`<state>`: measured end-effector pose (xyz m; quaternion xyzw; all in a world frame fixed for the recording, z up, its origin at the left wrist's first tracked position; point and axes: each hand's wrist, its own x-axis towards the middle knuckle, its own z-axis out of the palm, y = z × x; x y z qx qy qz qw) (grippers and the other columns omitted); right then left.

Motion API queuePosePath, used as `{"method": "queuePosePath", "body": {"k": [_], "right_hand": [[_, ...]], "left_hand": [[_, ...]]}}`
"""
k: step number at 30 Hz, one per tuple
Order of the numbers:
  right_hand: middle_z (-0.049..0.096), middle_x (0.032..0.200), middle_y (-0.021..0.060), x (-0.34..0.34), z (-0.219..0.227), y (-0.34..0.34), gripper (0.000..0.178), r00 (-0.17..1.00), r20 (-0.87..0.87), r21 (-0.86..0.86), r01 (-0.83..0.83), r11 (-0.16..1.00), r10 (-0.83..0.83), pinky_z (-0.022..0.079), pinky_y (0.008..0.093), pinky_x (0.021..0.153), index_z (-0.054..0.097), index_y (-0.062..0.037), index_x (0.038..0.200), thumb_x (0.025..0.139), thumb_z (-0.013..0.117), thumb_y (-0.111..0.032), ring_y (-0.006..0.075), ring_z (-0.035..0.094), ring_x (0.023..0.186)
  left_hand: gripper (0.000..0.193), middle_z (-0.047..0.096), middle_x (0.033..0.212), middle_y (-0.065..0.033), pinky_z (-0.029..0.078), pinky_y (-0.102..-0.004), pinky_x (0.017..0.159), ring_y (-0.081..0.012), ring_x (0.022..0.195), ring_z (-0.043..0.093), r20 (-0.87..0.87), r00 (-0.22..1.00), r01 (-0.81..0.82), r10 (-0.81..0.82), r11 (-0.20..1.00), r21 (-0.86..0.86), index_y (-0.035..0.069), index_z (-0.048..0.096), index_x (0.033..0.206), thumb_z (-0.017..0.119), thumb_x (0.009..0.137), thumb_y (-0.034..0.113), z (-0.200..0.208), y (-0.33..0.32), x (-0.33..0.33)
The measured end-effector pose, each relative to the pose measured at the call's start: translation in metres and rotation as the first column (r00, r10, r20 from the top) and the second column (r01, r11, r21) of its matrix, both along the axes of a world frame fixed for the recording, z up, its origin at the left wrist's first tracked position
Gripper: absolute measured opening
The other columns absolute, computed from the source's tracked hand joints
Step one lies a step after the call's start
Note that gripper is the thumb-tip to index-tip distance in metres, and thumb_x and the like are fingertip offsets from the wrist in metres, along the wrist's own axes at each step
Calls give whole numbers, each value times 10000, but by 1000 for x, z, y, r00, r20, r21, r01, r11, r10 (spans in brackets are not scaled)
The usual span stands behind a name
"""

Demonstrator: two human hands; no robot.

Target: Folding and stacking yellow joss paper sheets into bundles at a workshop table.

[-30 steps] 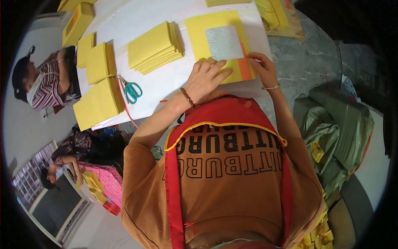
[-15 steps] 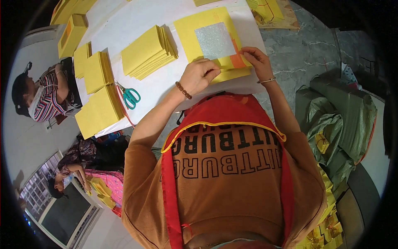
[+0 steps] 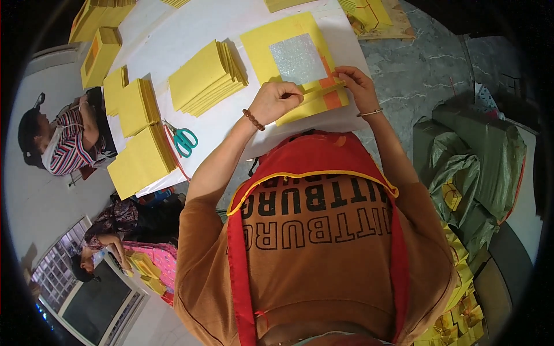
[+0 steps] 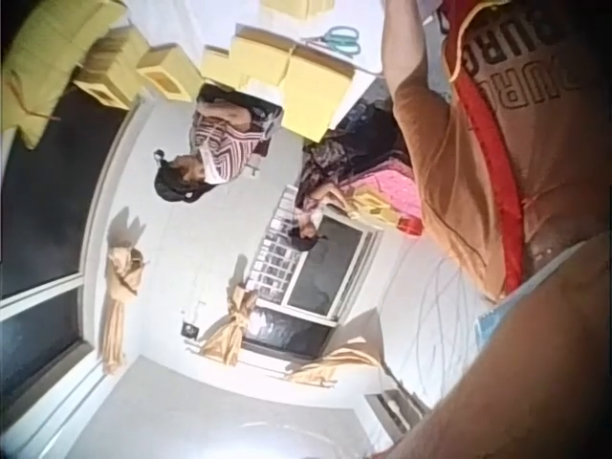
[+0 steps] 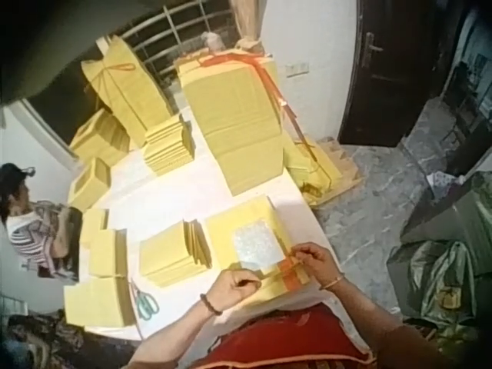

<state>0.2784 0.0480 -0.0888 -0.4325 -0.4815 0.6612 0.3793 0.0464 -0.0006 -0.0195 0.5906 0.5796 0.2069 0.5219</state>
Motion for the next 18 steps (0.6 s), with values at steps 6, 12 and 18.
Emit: {"method": "queuePosePath", "body": {"k": [6, 12, 18], "right_hand": [[541, 1102, 38, 9, 2, -2, 239, 958, 243, 390, -242, 888, 155, 427, 272, 847, 575, -38, 1073, 844, 585, -108, 128, 544, 980], [541, 1019, 39, -2, 3, 6, 196, 966, 211, 259, -200, 945, 146, 407, 293, 803, 627, -51, 934, 767, 660, -146, 176, 515, 930], [545, 1082, 54, 3, -2, 16, 258, 947, 291, 487, -269, 831, 136, 391, 342, 866, 624, -89, 991, 743, 671, -146, 224, 518, 1002]], "left_hand": [[178, 592, 667, -34, 427, -237, 576, -72, 612, 503, 124, 991, -57, 55, 998, 9, 0, 648, 837, 597, 795, 165, -14, 2, -6], [336, 602, 958, -91, 439, -299, 768, -180, 879, 545, 101, 987, 101, -123, 975, 199, 29, 628, 994, 694, 743, 243, 10, 0, -27], [440, 539, 1173, -126, 405, -400, 908, -314, 1102, 468, -405, 914, 255, 28, 736, 627, 134, 613, 1090, 545, 685, -25, -17, -9, -39]]}}
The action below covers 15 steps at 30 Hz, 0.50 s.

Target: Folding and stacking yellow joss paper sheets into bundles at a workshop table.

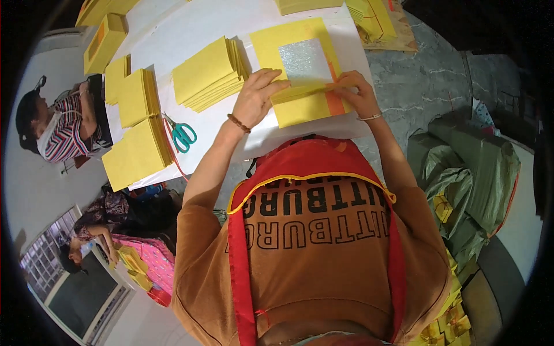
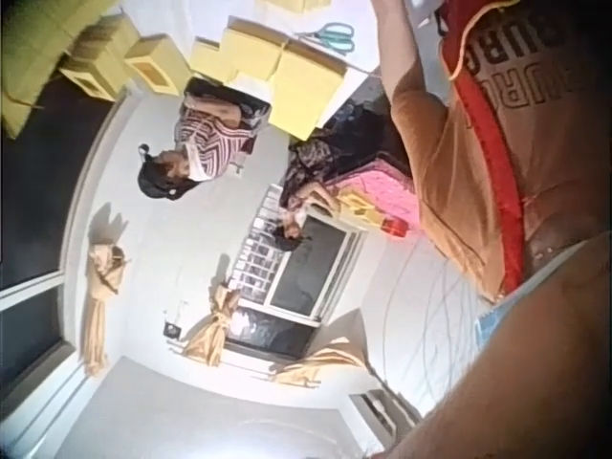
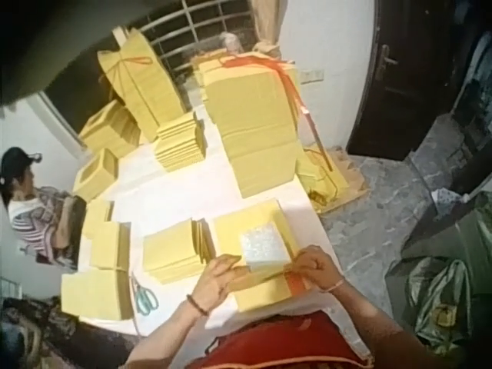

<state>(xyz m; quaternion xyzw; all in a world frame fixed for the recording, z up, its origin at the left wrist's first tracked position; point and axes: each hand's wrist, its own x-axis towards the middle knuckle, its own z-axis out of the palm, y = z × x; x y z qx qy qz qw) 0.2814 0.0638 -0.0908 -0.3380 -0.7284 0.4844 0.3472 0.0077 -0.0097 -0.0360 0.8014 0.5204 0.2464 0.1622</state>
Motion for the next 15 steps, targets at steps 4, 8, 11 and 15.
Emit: {"method": "queuePosePath", "body": {"k": [4, 8, 11, 15], "right_hand": [[551, 1156, 56, -2, 38, -7, 330, 978, 180, 465, 12, 885, -108, 354, 393, 917, 614, -140, 1044, 723, 689, -164, 257, 489, 1114], [570, 1171, 42, 12, 51, -19, 394, 866, 490, 426, -341, 838, 103, 285, 414, 982, 606, -182, 1086, 706, 700, -221, 236, 485, 1148], [607, 1105, 49, 12, 52, -21, 388, 857, 433, 212, -399, 892, 280, 306, 392, 974, 601, -152, 1095, 725, 690, -229, 192, 538, 1075], [644, 994, 81, -2, 59, -14, 315, 934, 222, -549, -116, 828, 279, 451, 308, 807, 588, -45, 1071, 799, 645, -194, 128, 608, 911]], "left_hand": [[442, 558, 1145, -109, 417, -388, 873, -293, 1062, 491, -59, 998, -16, 23, 993, 115, 143, 615, 1091, 535, 687, -17, 2, -16, 5], [405, 582, 1076, -102, 428, -375, 831, -281, 953, 525, -70, 997, 31, -23, 991, 129, 135, 614, 1087, 534, 714, 3, 12, -45, 11], [252, 613, 1019, -128, 453, -340, 759, -279, 889, 551, 144, 988, -44, 46, 999, -13, 78, 628, 1030, 566, 788, 110, 4, -57, 16], [189, 606, 744, -168, 436, -396, 595, -321, 687, 564, 177, 914, -272, 364, 876, -399, 34, 605, 973, 554, 831, 147, 8, -44, 17]]}}
